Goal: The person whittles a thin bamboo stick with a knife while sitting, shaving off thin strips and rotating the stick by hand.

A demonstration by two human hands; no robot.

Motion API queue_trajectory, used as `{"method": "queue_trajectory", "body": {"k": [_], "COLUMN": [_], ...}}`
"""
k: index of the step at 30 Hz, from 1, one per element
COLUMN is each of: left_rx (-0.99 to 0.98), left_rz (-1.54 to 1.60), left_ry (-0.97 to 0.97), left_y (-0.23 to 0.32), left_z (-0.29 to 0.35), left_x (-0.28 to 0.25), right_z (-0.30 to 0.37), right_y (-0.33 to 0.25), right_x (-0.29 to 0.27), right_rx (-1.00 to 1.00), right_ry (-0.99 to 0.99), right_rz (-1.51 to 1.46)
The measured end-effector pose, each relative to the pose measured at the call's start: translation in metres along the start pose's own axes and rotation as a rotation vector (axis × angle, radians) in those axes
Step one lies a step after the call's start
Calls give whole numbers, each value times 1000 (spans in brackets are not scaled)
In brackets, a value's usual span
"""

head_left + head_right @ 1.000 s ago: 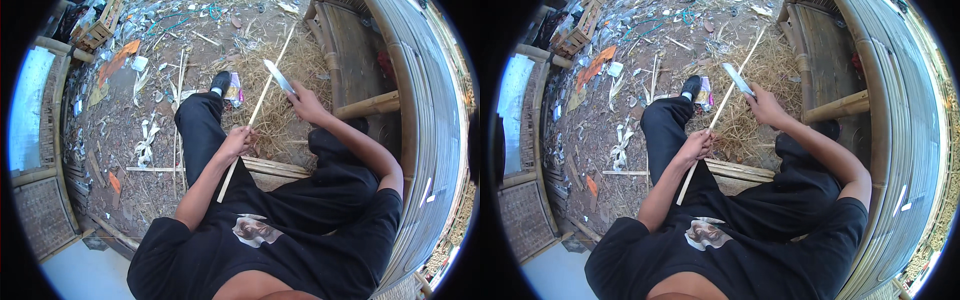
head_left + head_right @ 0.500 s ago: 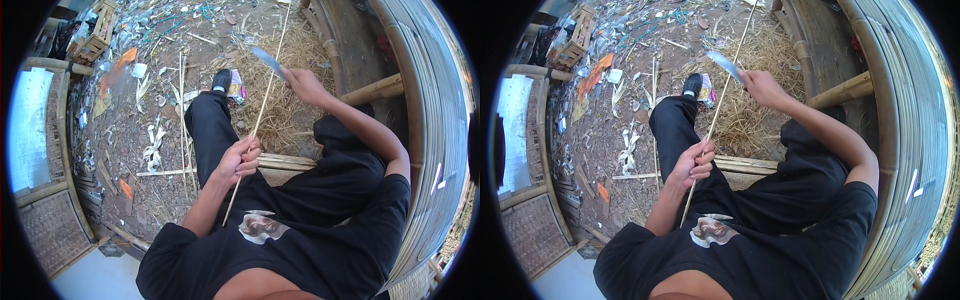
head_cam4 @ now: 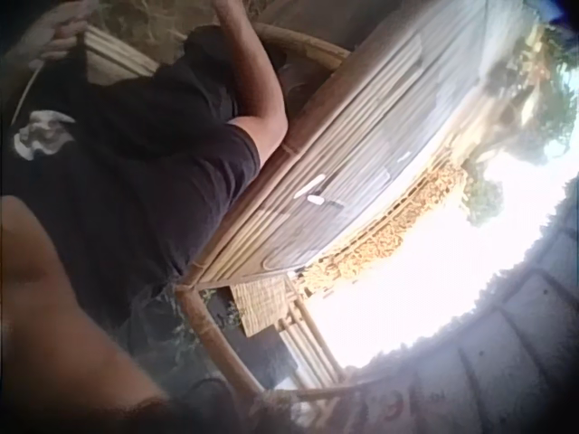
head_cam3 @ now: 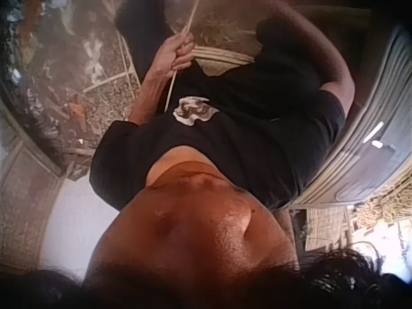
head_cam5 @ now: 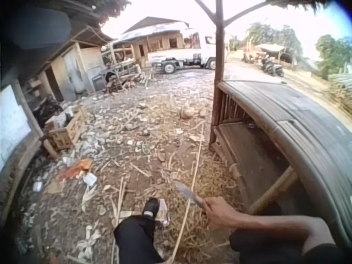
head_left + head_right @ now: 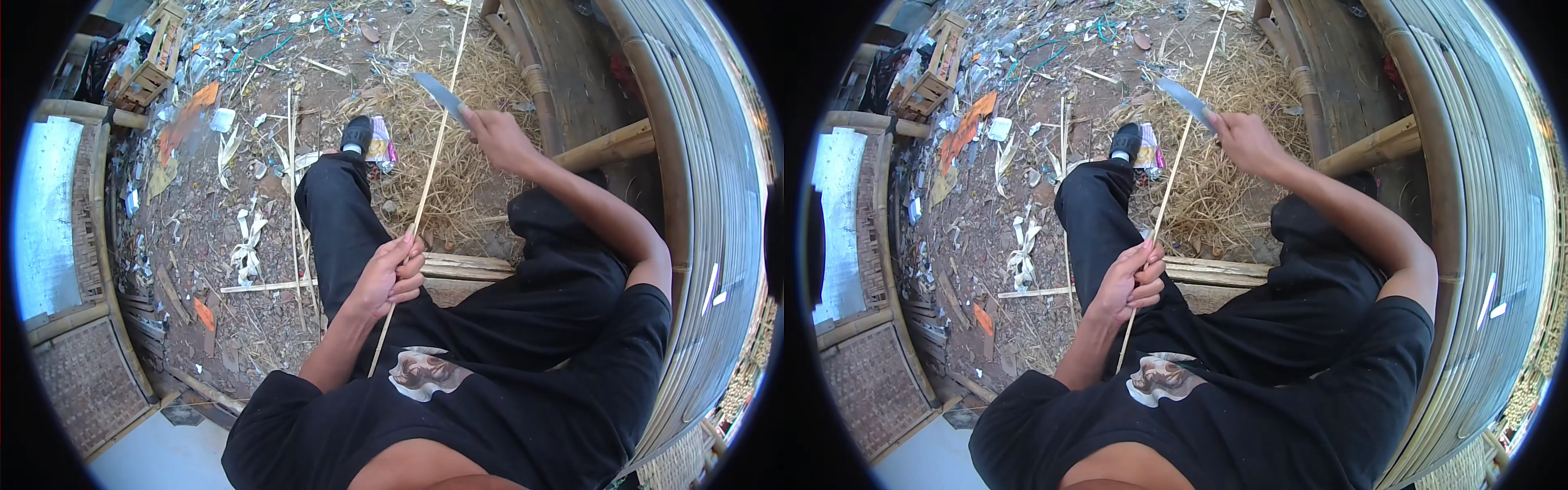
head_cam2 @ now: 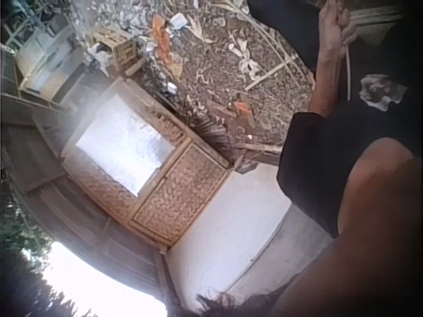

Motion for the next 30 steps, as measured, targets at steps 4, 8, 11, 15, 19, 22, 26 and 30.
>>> {"method": "queue_trajectory", "body": {"k": [4, 8, 11, 15, 19, 22, 26, 30], "left_rx": [17, 37, 79, 89, 73, 110, 133, 116], "left_rz": [-36, -27, -15, -44, -84, -80, -75, -95], "left_ry": [16, 46, 40, 33, 53, 72, 64, 49], "left_y": [2, 5, 7, 10, 7, 12, 12, 11], "left_z": [5, 3, 5, 5, 5, 6, 9, 8], "left_x": [-2, 2, -3, -3, 1, -6, -12, -7], "right_z": [13, 19, 30, 12, -10, 30, 31, 18], "right_y": [-6, -13, -33, -30, -15, -30, -43, -33], "right_x": [9, 13, 24, 12, -1, 26, 23, 21], "right_rx": [-163, -71, -188, -161, -121, -148, -8, 33], "right_ry": [6, -87, -234, -193, -73, -215, -306, -246], "right_rz": [86, -2, 49, 44, 44, -18, -48, 65]}}
Point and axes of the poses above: each hand's wrist, its own z-axis away from the middle knuckle, its own x-axis out of the palm, y = z × x, the point moved 2 cm from there along -z, towards the middle knuckle, and after that the axes turned 2 degrees about -y, right-handed, at the moved point
